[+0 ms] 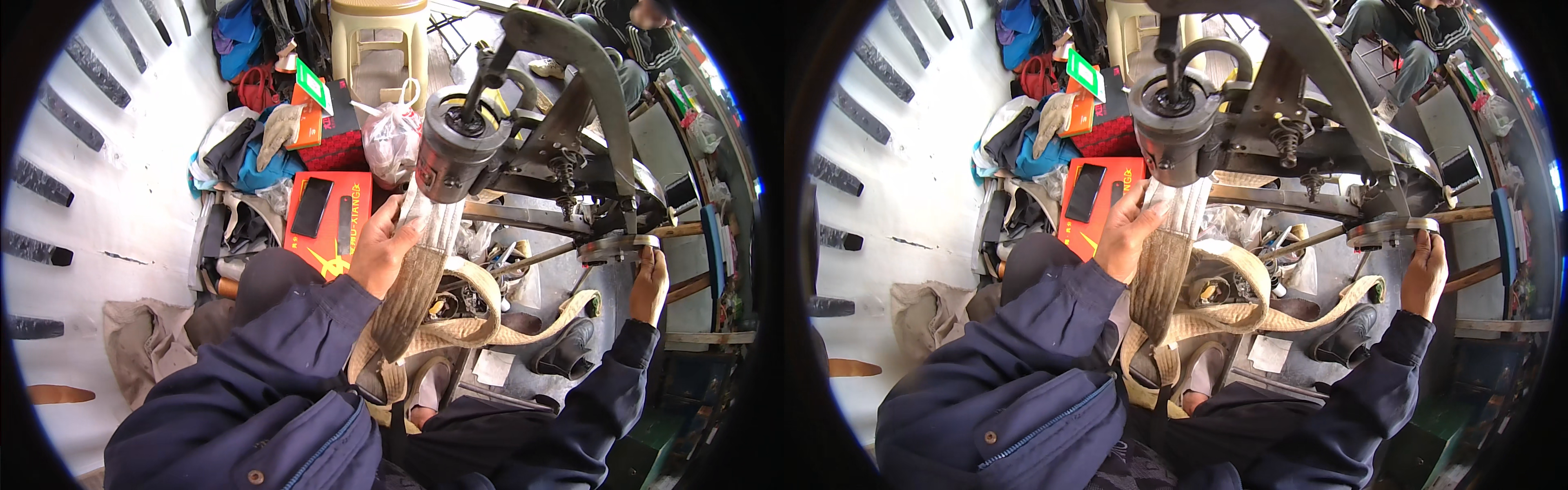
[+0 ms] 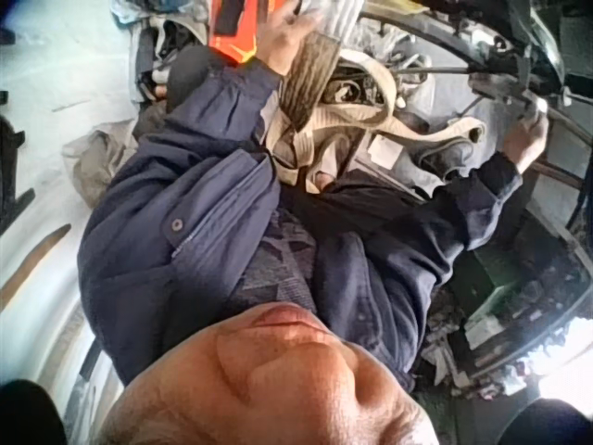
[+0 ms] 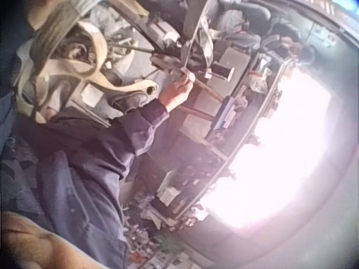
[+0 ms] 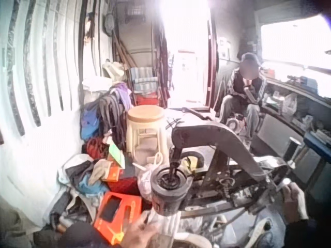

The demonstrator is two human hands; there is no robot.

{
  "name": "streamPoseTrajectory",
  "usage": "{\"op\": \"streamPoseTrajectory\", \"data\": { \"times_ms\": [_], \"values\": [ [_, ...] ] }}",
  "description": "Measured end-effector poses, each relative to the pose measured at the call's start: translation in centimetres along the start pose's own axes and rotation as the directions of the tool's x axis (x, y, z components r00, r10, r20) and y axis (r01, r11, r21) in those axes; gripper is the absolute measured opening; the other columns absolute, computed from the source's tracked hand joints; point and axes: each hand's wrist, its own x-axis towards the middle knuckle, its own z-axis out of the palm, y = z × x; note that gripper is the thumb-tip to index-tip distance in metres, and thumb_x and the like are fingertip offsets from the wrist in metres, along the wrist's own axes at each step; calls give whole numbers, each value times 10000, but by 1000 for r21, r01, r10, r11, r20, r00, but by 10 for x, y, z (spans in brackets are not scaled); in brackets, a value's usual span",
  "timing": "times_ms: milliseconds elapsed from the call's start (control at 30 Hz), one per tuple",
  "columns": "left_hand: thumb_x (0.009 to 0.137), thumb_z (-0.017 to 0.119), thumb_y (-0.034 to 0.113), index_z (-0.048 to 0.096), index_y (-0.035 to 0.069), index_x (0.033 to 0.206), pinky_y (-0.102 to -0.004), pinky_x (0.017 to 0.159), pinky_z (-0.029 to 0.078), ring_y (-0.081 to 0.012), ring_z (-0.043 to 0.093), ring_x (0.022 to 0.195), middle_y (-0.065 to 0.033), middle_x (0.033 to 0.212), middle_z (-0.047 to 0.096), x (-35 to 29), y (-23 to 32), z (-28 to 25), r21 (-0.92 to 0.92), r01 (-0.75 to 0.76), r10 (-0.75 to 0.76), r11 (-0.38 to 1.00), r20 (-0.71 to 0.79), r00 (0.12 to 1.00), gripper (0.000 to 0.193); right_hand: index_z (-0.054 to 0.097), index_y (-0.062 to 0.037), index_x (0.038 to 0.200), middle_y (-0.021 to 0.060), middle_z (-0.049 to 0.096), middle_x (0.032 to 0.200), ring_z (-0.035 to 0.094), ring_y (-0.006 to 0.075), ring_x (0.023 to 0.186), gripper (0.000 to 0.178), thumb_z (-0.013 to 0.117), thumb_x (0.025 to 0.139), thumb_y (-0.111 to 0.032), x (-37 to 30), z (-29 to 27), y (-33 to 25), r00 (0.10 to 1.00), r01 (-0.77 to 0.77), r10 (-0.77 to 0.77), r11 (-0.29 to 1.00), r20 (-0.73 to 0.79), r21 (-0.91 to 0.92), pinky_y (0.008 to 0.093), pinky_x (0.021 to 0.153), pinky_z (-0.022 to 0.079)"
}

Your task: The person sits on the floor and uses a treadle sewing machine to stitch a woven strap. They thread the needle, position the strap under the presser foot, and operate the foot pedal to sew along the strap's length.

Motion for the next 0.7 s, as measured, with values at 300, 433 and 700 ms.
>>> {"op": "streamPoseTrajectory", "data": {
  "times_ms": [300,433,700],
  "values": [
    [1025,553,109,536,17,1308,-238,941,437,-52,554,1045,1,1171,628,1,2,2,-39,-27,27,999,-1,1000,298,576,-11,1042,227,639,876,588,404,772,291,508,1053,-293,11,10,49,990,-65,58,997,-132,-47,458,698,455],
    [1034,544,118,537,15,1302,-246,965,433,-63,558,1069,-7,1184,628,1,4,0,7,-18,18,1000,7,1000,287,582,-13,1069,256,659,935,616,443,839,286,517,1045,-291,13,12,66,989,-74,59,991,-135,-112,473,733,466],
    [1058,504,145,535,5,1309,-257,983,434,-77,566,1096,-26,1202,632,1,4,2,-16,-37,38,999,9,999,289,589,5,1108,225,655,911,618,362,806,305,522,1044,-286,9,3,50,995,-39,28,992,-94,-117,438,737,476]
  ]
}}
